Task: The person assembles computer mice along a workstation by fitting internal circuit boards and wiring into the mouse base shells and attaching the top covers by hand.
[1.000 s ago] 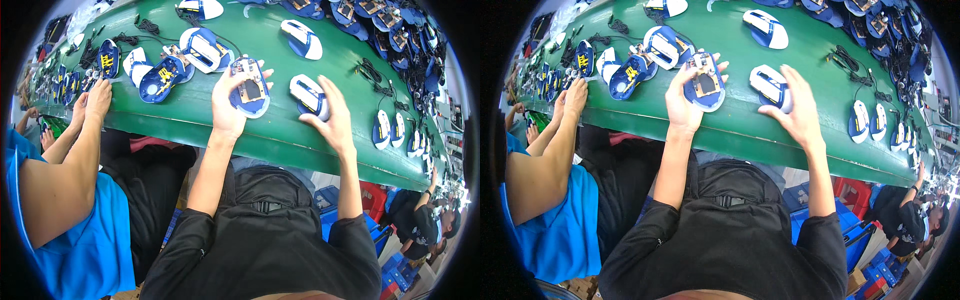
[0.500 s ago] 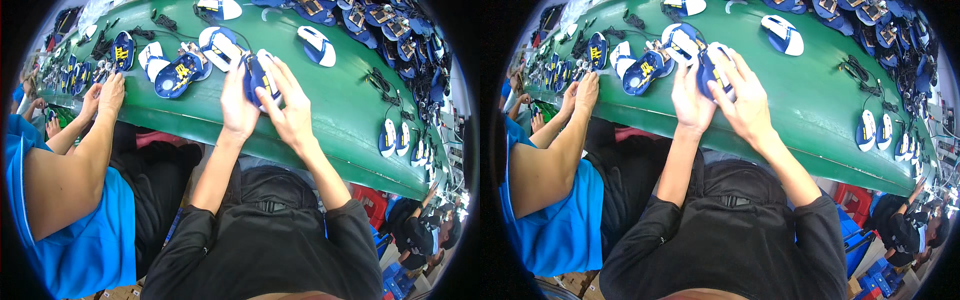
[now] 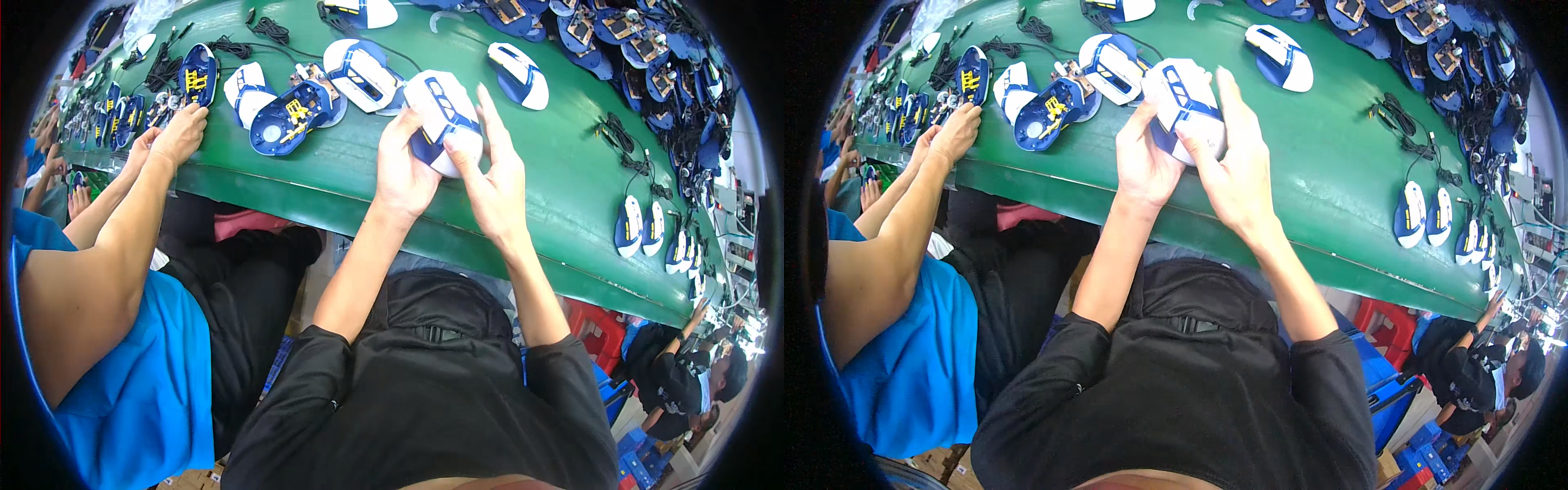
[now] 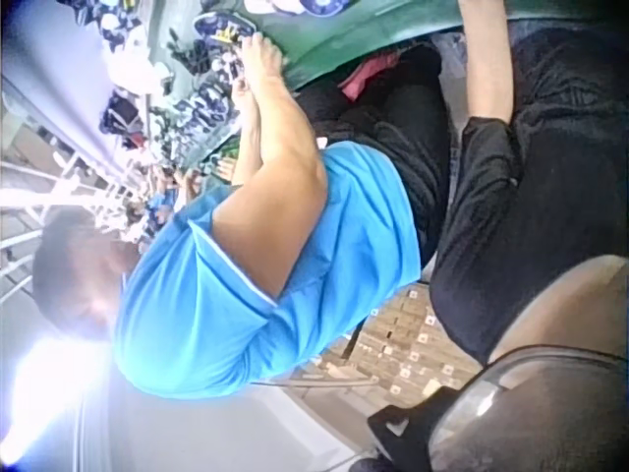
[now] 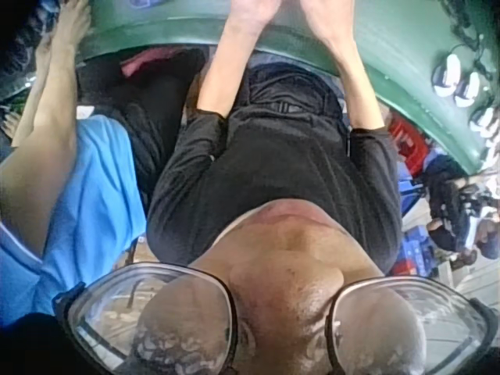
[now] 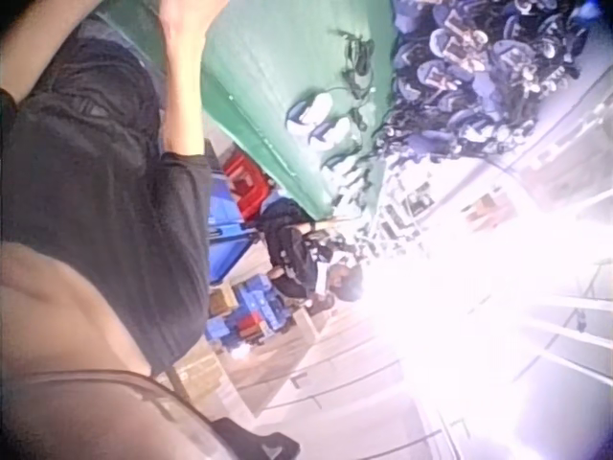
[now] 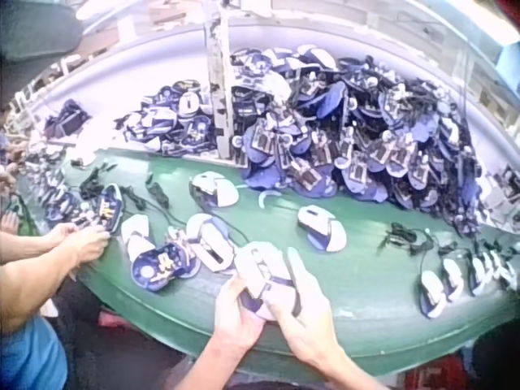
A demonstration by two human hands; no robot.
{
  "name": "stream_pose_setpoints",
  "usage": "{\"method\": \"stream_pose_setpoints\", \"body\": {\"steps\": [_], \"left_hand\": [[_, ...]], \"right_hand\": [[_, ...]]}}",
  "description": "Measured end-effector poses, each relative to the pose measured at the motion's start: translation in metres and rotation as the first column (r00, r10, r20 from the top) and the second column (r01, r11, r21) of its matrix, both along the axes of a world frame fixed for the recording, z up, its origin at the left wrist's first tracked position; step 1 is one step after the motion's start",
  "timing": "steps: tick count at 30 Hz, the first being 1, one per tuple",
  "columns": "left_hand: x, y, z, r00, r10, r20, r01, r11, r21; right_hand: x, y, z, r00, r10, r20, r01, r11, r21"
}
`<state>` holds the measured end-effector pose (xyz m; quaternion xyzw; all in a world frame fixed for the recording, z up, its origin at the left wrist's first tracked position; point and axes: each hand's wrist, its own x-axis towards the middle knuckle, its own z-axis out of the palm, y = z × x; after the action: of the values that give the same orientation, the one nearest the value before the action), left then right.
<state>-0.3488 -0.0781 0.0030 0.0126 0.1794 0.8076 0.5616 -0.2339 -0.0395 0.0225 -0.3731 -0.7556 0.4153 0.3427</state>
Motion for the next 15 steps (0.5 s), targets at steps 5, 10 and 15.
{"method": "stream_pose_setpoints", "body": {"steps": [5, 10, 15], "left_hand": [[-0.024, 0.001, -0.005, 0.941, 0.085, -0.329, -0.111, 0.992, -0.061], [-0.048, 0.012, 0.023, 0.858, 0.06, -0.51, -0.115, 0.99, -0.077], [-0.069, 0.024, 0.013, -0.63, -0.19, -0.753, -0.569, 0.773, 0.28]], "right_hand": [[0.005, 0.02, 0.015, 0.967, 0.038, -0.251, -0.187, 0.776, -0.603], [-0.008, 0.059, 0.048, 0.91, 0.074, -0.408, -0.331, 0.721, -0.609], [-0.051, 0.117, 0.108, 0.869, 0.209, -0.448, -0.404, 0.822, -0.401]]}}
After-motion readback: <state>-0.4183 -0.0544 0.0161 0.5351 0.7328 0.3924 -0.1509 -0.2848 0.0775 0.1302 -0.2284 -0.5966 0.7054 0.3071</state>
